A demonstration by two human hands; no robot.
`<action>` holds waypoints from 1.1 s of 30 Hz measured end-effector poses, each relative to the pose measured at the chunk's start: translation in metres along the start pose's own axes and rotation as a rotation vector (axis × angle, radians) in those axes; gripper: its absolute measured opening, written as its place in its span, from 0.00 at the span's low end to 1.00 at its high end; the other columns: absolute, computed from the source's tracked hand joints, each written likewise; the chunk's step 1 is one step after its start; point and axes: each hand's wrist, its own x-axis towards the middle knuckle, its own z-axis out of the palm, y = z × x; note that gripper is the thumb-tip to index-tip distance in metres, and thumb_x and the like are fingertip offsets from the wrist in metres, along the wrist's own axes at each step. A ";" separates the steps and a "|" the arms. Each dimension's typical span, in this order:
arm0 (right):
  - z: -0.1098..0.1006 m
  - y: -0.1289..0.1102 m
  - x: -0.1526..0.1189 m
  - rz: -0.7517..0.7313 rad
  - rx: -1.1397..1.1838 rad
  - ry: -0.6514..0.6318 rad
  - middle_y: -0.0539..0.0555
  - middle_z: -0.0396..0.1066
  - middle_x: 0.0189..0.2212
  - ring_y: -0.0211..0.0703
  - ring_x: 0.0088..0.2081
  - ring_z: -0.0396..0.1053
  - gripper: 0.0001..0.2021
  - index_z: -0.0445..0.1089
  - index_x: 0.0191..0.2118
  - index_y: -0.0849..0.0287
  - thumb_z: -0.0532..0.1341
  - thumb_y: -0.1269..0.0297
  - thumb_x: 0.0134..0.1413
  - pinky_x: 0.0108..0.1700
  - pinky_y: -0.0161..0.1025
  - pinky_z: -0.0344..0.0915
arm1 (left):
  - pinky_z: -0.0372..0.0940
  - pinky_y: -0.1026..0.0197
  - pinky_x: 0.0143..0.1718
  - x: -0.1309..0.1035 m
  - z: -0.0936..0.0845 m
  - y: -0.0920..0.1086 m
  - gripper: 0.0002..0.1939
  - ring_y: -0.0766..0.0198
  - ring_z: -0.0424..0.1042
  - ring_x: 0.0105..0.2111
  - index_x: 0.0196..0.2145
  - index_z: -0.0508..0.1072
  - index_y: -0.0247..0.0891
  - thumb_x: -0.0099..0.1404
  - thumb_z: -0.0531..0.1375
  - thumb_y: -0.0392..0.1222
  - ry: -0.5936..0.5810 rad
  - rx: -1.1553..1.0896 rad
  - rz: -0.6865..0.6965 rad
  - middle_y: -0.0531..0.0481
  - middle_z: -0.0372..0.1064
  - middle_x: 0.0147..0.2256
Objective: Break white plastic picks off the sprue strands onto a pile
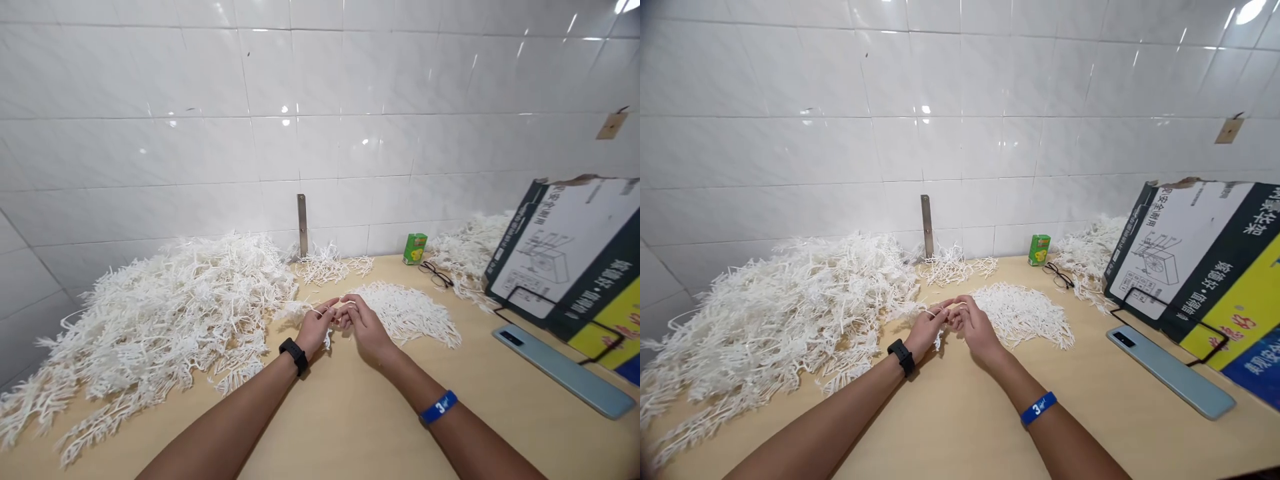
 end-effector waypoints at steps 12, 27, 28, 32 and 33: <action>-0.031 -0.061 0.020 -0.669 -0.305 0.781 0.54 0.69 0.34 0.31 0.35 0.67 0.13 0.66 0.49 0.63 0.49 0.70 0.65 0.39 0.31 0.66 | 0.51 0.56 0.66 -0.015 0.015 -0.001 0.33 0.61 0.58 0.62 0.65 0.58 0.38 0.68 0.48 0.56 -0.016 0.356 0.077 0.45 0.57 0.61; 0.040 0.000 -0.008 0.220 0.086 -0.078 0.57 0.67 0.31 0.36 0.28 0.65 0.14 0.66 0.38 0.68 0.50 0.63 0.52 0.31 0.35 0.63 | 0.56 0.66 0.53 -0.008 0.000 0.020 0.20 0.68 0.63 0.48 0.49 0.67 0.35 0.71 0.43 0.48 0.601 0.044 0.232 0.46 0.65 0.46; 0.042 0.000 -0.008 0.281 0.158 -0.125 0.57 0.67 0.31 0.36 0.28 0.66 0.15 0.66 0.39 0.68 0.51 0.61 0.51 0.33 0.36 0.65 | 0.55 0.66 0.53 -0.006 -0.002 0.020 0.20 0.68 0.63 0.49 0.49 0.66 0.35 0.71 0.43 0.47 0.636 0.019 0.225 0.46 0.65 0.47; 0.035 0.002 0.002 0.479 0.290 -0.084 0.61 0.70 0.38 0.39 0.35 0.71 0.17 0.66 0.43 0.72 0.55 0.65 0.48 0.45 0.39 0.68 | 0.57 0.66 0.53 -0.002 -0.005 0.018 0.19 0.68 0.63 0.49 0.50 0.64 0.34 0.70 0.42 0.45 0.700 -0.049 0.204 0.46 0.65 0.48; 0.030 0.004 0.005 0.490 0.276 -0.026 0.62 0.70 0.41 0.39 0.38 0.71 0.18 0.66 0.45 0.72 0.55 0.67 0.49 0.48 0.39 0.68 | 0.57 0.65 0.53 -0.002 -0.005 0.017 0.19 0.69 0.64 0.48 0.49 0.65 0.34 0.70 0.42 0.45 0.703 -0.054 0.210 0.45 0.65 0.48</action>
